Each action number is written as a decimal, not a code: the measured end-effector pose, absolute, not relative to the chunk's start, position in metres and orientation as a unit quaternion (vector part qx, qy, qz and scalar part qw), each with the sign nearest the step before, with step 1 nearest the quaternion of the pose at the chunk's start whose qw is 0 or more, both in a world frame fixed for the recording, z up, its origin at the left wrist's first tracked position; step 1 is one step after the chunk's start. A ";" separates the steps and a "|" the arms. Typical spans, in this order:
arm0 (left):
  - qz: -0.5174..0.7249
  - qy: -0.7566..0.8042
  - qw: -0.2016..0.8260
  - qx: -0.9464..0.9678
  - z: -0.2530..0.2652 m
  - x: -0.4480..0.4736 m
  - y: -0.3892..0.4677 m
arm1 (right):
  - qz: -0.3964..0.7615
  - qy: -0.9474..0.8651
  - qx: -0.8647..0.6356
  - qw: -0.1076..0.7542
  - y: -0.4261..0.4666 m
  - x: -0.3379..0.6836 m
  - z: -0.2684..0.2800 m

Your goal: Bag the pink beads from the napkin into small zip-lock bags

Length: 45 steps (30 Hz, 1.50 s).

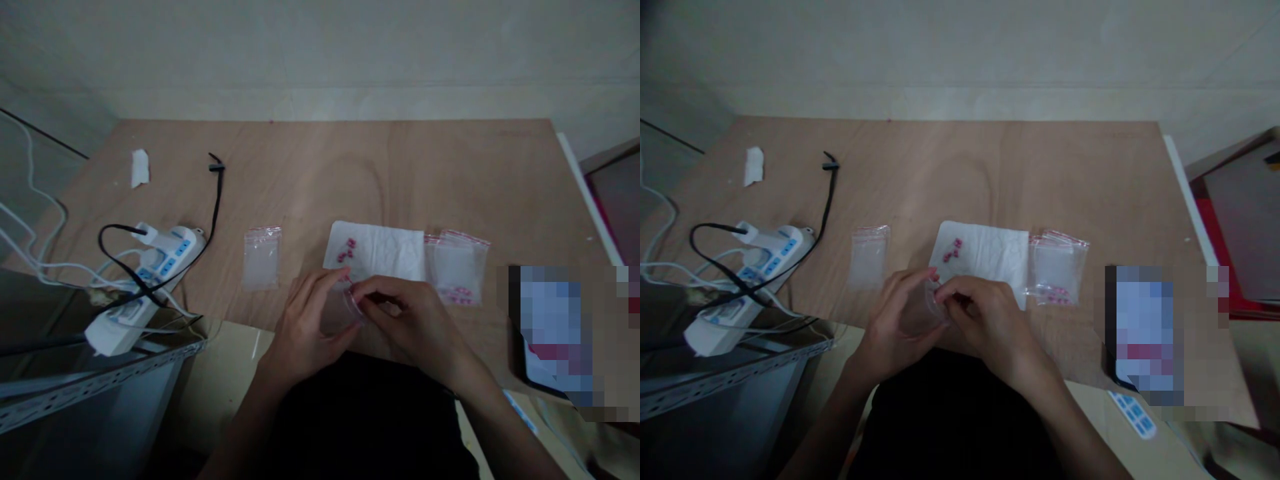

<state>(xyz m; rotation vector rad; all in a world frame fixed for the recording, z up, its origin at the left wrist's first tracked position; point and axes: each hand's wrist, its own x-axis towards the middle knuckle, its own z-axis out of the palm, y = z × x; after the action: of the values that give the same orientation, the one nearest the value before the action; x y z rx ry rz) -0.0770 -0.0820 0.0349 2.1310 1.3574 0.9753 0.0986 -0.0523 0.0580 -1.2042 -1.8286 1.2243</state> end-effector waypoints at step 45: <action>0.381 0.597 0.242 0.663 0.011 -0.083 -0.085 | 0.157 -0.842 -0.462 0.230 0.017 0.107 0.032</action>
<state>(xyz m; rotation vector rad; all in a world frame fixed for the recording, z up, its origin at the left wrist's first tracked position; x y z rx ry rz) -0.0830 -0.0853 0.0105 1.8116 1.6326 1.0424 0.1069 0.0170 0.0317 -1.2717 -2.3163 0.4320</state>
